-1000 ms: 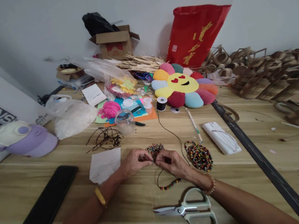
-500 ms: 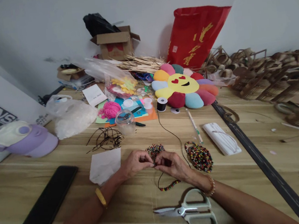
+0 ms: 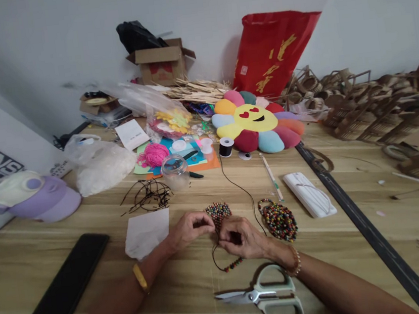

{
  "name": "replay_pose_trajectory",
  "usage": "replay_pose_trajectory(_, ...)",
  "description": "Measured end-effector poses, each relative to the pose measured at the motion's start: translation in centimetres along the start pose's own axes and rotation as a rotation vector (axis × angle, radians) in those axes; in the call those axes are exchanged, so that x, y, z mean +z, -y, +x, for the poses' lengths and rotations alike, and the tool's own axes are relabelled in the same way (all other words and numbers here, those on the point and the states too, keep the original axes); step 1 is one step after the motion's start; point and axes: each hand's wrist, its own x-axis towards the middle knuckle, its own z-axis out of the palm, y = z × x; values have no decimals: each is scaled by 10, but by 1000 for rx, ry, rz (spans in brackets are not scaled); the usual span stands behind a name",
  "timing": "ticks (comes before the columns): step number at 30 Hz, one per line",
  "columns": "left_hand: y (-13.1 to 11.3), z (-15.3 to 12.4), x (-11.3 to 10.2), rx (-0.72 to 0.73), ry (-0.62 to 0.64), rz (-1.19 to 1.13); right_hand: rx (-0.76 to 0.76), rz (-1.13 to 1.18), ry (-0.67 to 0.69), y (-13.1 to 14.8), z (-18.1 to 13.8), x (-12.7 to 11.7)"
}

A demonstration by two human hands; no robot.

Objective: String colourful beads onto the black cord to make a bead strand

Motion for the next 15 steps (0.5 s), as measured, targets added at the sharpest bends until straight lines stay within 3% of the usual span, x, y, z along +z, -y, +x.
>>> replay_pose_trajectory(9,0,0,-1,20,6,-83,222,169,-64,-1,1,-3)
replay_pose_trajectory(15,-2,-2,4,61,-58,-77,329,588,-43,2,2,4)
